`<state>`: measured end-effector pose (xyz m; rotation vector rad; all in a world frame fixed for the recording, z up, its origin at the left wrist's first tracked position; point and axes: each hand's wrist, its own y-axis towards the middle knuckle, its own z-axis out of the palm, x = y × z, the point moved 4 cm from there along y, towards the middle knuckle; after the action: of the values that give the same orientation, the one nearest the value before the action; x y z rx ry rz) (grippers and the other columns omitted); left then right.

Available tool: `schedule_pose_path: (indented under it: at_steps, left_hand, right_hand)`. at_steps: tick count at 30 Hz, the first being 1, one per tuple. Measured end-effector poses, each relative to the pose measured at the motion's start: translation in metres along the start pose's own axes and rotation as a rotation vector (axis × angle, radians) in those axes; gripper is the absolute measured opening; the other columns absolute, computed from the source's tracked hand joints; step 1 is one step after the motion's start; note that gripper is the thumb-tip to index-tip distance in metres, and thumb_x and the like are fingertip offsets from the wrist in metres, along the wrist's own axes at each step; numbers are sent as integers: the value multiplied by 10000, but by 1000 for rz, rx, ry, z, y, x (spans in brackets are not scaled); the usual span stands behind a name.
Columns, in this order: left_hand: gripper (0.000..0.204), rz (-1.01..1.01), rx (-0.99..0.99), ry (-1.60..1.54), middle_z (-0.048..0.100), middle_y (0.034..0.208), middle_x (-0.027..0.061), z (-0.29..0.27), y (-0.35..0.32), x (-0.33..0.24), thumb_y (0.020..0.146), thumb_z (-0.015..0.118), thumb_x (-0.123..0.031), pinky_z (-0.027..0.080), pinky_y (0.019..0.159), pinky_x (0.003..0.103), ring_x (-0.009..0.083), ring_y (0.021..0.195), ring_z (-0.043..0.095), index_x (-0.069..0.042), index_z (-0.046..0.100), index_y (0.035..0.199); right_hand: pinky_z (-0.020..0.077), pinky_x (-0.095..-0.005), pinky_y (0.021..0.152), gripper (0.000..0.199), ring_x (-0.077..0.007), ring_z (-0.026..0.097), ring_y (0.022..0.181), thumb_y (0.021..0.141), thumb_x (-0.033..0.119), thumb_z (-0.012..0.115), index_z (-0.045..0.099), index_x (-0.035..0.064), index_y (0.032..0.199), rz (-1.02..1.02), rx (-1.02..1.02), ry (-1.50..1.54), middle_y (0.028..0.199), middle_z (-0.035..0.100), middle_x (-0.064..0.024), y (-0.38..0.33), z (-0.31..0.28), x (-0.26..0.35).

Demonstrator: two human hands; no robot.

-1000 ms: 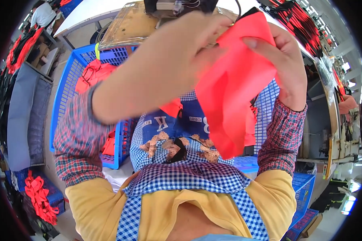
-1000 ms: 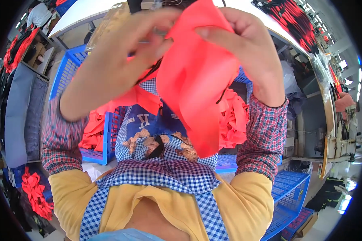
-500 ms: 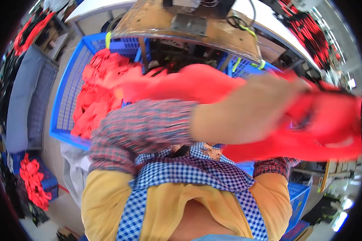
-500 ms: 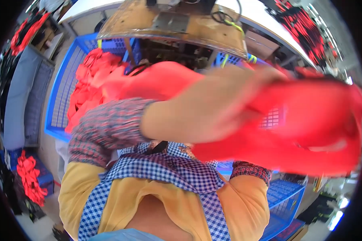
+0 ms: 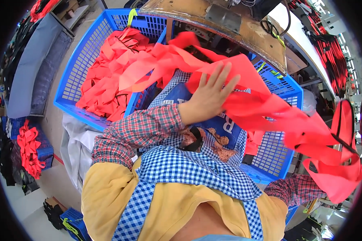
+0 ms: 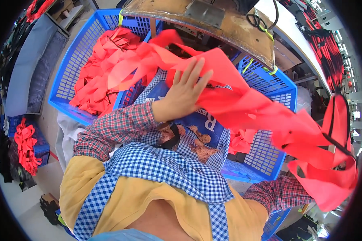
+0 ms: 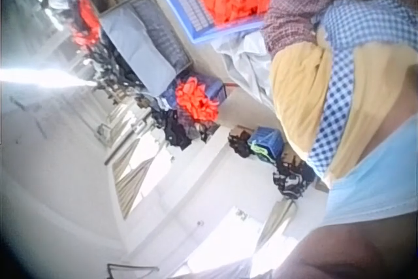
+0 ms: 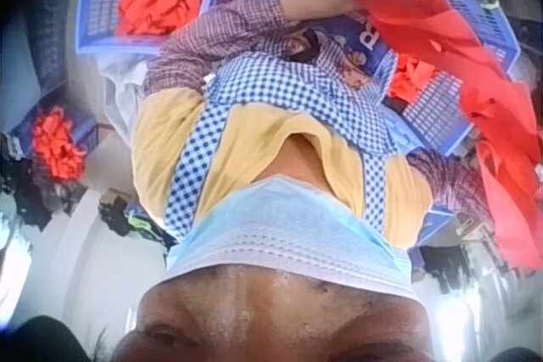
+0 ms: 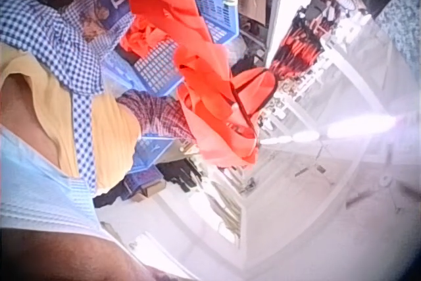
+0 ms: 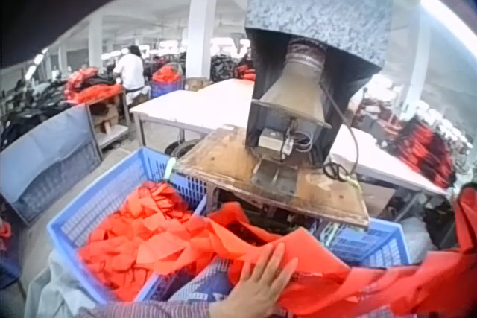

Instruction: Assembling and sewing red life jacket components using a specialized industrial machine.

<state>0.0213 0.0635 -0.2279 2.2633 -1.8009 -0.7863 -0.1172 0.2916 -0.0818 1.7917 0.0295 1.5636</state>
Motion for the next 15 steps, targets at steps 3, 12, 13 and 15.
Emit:
schedule_pose_path:
  at_steps: [3,12,13,15]
  left_hand:
    - [803,62,-262,-261,354,1449,205,20,19,9,780,716,-317,198,1087,566,346,1375,313,-83,314,1435]
    - [336,236,385,-757,686,941,100,-46,37,54,920,610,-267,501,768,325,208,849,649,-44,616,1172]
    - [358,-60,555,-831,674,1043,92,-95,31,82,928,607,-276,491,847,311,173,951,627,-15,614,1172]
    - [371,-193,345,-1335,593,1207,105,-152,-1,175,921,617,-257,483,916,337,199,1048,599,-6,601,1194]
  right_hand:
    - [519,-322,857,276,-213,653,930,861,125,626,612,-28,1090,83,-2,32,1025,662,-145,16,0,-18]
    - [525,-303,829,268,-194,659,905,856,113,631,619,-23,1086,274,-138,69,1010,670,-128,12,-54,-21]
    - [526,-301,826,267,-191,660,902,855,111,631,619,-22,1086,309,-146,54,1008,671,-127,-60,-44,37]
    - [527,-297,820,265,-187,661,897,854,109,632,621,-21,1085,319,-194,67,1005,672,-123,-65,-36,33]
